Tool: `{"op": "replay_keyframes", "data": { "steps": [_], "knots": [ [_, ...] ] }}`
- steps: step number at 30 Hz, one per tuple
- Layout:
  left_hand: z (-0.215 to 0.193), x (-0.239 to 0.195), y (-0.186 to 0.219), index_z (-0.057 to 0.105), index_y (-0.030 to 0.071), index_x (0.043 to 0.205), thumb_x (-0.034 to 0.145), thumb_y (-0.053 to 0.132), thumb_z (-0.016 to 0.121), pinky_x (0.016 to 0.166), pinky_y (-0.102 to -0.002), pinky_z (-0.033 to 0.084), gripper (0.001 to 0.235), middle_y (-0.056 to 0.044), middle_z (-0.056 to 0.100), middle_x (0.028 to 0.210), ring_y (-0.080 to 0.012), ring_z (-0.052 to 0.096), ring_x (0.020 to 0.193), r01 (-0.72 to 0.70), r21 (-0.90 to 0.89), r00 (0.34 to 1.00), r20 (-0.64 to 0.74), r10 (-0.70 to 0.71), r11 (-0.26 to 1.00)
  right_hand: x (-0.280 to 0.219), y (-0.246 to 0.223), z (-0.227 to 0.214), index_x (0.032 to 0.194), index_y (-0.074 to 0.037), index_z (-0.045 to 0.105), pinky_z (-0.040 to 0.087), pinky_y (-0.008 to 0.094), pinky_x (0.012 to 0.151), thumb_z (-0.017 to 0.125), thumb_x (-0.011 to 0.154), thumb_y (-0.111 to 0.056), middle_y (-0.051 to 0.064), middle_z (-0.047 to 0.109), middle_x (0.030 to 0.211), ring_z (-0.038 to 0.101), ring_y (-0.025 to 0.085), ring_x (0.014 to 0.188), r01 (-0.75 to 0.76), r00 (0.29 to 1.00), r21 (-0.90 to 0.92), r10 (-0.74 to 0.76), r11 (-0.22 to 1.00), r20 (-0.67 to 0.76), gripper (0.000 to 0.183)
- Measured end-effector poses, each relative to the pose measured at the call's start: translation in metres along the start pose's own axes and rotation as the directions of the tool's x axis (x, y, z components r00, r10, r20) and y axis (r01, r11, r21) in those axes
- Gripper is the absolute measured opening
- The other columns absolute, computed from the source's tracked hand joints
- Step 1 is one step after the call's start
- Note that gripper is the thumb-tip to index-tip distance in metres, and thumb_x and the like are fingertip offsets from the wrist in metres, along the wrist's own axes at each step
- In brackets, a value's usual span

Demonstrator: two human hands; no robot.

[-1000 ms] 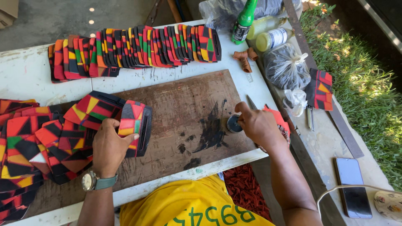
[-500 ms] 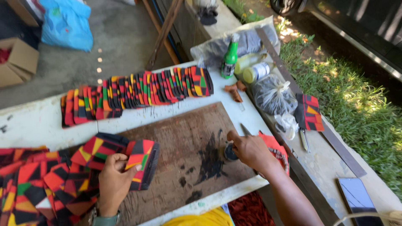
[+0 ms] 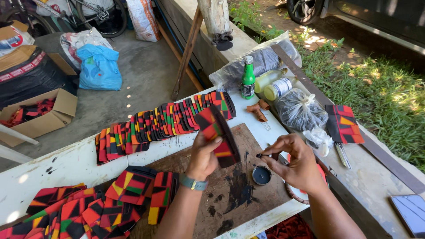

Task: The person paints the edges of small patterned pouches using a small brush dipped in dark paint. They handle each pouch one at a time, apply paint along the edges, and place the finished pouches into a growing stack on the table.

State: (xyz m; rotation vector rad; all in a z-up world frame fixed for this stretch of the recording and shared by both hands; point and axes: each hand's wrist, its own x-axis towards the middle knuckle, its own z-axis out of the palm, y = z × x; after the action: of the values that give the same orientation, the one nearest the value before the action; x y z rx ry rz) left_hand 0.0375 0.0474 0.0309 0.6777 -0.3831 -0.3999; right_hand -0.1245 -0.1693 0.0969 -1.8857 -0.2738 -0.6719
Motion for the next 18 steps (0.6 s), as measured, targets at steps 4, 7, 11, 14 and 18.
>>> {"op": "replay_keyframes", "data": {
  "steps": [4,7,11,14,18],
  "knots": [
    [0.016,0.019,-0.017,0.056,0.008,0.139,0.084,-0.006,0.072,0.110,-0.037,0.049,0.058,-0.005,0.067,0.129,-0.0210,0.062,0.124,0.035,-0.001,0.996,0.077,-0.035,0.999,-0.008,-0.002,-0.002,0.104,-0.005,0.053,0.059,0.031,0.086,0.084,0.078,-0.001,0.009,0.074,0.094,0.074,0.017,0.093,-0.037,0.999,0.036,0.037,0.999,-0.013,0.041],
    [0.022,0.023,-0.026,0.055,0.007,0.141,0.090,-0.007,0.072,0.108,-0.038,0.050,0.055,-0.007,0.067,0.131,-0.0215,0.063,0.123,0.056,-0.026,0.989,0.141,-0.051,0.998,-0.011,-0.001,-0.001,0.104,-0.006,0.052,0.059,0.030,0.086,0.084,0.080,-0.002,0.009,0.074,0.093,0.075,0.015,0.094,-0.010,1.000,0.112,0.013,0.994,-0.023,0.041],
    [0.031,0.022,-0.031,0.055,0.007,0.140,0.089,-0.005,0.072,0.106,-0.039,0.052,0.055,-0.007,0.068,0.130,-0.0215,0.064,0.122,0.114,0.009,0.983,0.141,-0.114,0.993,-0.014,-0.002,-0.002,0.099,-0.007,0.053,0.059,0.028,0.079,0.087,0.076,-0.002,0.008,0.078,0.089,0.075,0.012,0.085,0.004,1.000,-0.016,-0.004,1.000,-0.028,0.041],
    [0.036,0.022,-0.035,0.054,0.009,0.141,0.088,-0.003,0.074,0.106,-0.037,0.053,0.058,-0.006,0.069,0.130,-0.0206,0.064,0.122,0.100,0.027,0.982,0.161,-0.103,0.995,-0.013,0.000,-0.002,0.099,-0.007,0.053,0.059,0.028,0.077,0.087,0.077,-0.001,0.009,0.079,0.090,0.074,0.012,0.083,0.003,1.000,-0.025,-0.004,1.000,-0.020,0.040],
    [0.036,0.017,-0.039,0.053,0.006,0.141,0.087,0.002,0.078,0.101,-0.040,0.057,0.060,-0.009,0.069,0.128,-0.0226,0.066,0.118,0.165,-0.001,0.965,0.208,-0.162,0.986,-0.005,0.010,0.001,0.101,-0.006,0.053,0.058,0.028,0.075,0.087,0.077,-0.001,0.009,0.076,0.091,0.070,0.012,0.080,-0.024,0.999,0.038,0.025,0.999,-0.035,0.042]
  ]
}}
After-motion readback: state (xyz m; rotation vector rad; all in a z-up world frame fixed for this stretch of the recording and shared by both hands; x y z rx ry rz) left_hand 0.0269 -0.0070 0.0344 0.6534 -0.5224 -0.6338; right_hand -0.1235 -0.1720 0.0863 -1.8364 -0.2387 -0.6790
